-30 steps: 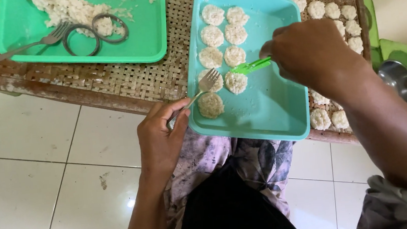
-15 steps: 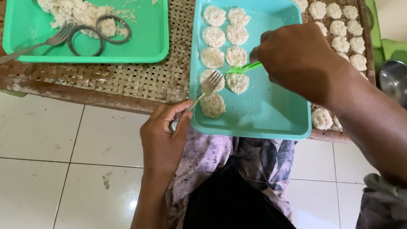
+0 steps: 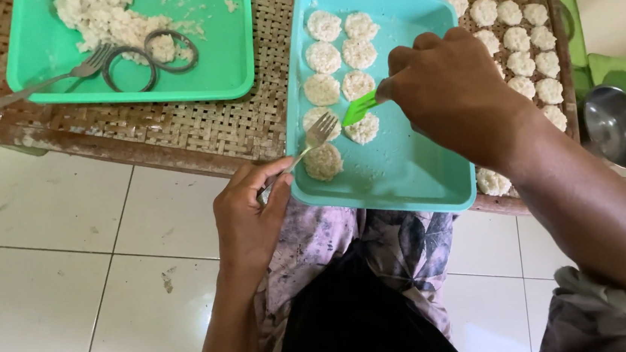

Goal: Arrange small white food patties from a blue tray onto a woven drying rack using a fork and spatula.

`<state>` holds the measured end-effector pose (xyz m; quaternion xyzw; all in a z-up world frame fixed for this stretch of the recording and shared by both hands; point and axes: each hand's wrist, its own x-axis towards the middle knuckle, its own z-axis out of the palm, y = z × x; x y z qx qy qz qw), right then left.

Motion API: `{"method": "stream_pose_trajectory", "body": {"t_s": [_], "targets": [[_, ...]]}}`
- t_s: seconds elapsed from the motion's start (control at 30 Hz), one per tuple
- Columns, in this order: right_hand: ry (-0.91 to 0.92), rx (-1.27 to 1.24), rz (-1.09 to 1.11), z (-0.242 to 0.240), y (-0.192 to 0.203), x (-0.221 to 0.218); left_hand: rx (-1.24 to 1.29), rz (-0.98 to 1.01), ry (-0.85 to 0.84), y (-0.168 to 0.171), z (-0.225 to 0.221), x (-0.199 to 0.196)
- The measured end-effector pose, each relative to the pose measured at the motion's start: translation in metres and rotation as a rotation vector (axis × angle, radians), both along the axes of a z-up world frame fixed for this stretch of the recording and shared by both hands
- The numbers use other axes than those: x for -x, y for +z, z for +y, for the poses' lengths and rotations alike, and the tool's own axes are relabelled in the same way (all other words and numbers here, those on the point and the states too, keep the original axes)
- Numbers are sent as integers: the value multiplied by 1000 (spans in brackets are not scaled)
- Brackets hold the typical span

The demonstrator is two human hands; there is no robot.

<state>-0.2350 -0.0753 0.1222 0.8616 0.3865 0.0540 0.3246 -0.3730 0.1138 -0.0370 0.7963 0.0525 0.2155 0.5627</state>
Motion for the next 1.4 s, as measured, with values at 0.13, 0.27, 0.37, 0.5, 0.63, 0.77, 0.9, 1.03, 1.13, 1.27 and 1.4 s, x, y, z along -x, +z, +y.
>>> {"method": "stream_pose_trajectory", "body": {"t_s": [0.13,0.27,0.37,0.5,0.63,0.77,0.9,1.03,1.13,1.27,1.4], "targets": [[-79,-37,87,-4,10,1,-13,5,6,-2,0,0],[-153,-158,124,-4,18,-3,-33,-33,-9,0,-1,-2],[-162,-203,135,-6,9,-11,-14,14,-14,2,-2,-2],[-208,-154,166,-8,2,-17,-15,11,-5,0,-1,-1],[-298,-139,187,-10,13,-11,15,8,-11,1,-1,-2],[-208,-134,87,-16,8,-11,4,14,-31,1,-1,-3],[-42,-87,64,-23,-2,-9,-8,9,-23,1,-1,-4],[-76,-119,82,-41,-4,-10,-40,33,-12,-3,1,-3],[-49,-159,51,-59,3,-6,-15,45,-11,0,0,-3],[-14,-294,163,-75,-1,1,-24,21,-24,3,-5,-5],[-93,-283,170,-86,-2,7,-70,101,-28,0,-6,-3]]}}
